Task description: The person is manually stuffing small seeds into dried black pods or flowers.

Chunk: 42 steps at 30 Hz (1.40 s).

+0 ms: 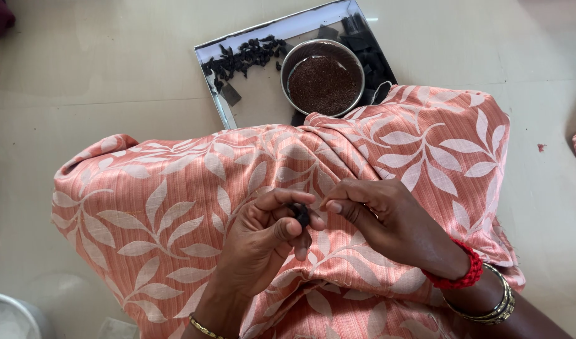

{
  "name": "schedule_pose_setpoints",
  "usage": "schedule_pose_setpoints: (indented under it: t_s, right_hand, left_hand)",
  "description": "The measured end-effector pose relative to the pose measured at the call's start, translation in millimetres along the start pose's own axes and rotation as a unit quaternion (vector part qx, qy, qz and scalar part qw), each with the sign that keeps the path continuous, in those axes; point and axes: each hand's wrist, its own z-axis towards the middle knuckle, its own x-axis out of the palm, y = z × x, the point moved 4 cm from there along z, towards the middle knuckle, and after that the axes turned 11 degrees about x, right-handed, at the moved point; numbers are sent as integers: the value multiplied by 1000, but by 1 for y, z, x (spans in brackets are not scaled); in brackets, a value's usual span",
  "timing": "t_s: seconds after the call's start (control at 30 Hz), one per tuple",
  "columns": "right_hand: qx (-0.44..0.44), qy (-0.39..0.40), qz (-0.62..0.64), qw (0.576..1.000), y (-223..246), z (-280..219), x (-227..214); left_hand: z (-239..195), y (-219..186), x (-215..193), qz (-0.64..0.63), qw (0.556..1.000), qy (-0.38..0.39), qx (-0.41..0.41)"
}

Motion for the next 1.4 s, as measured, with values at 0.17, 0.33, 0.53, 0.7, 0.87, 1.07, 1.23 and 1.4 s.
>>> schedule_pose_setpoints:
  t_s: [0.17,0.33,0.53,0.7,0.87,1.07,1.23,1.4]
  right_hand:
    - [29,3,-4,1000,-4,0,1]
    - [55,-1,-29,998,-6,0,0]
    - [6,-6,-39,999,2,-1,-1]
    - [-44,-20,-66,997,9,-7,-2]
    - [-55,-12,-60,997,9,-8,-4]
    - [18,-19,-10,1000,-8,-6,-10]
    - [31,-18,-1,999,-8,-2,-8]
    - [63,-26,-8,998,-16,-1,-6]
  left_hand:
    - [-2,1,-1,-22,1000,5,-3]
    - [0,-3,5,-1,1000,2,-3]
    - [2,-6,11,58,998,-12,-2]
    - [5,-15,14,272,959,-77,4]
    - [6,-16,13,275,957,-85,22]
    - [4,-12,8,156,986,-55,37]
    - [-1,-8,9,81,996,-20,9]
    - [-4,-9,9,44,999,-17,-13]
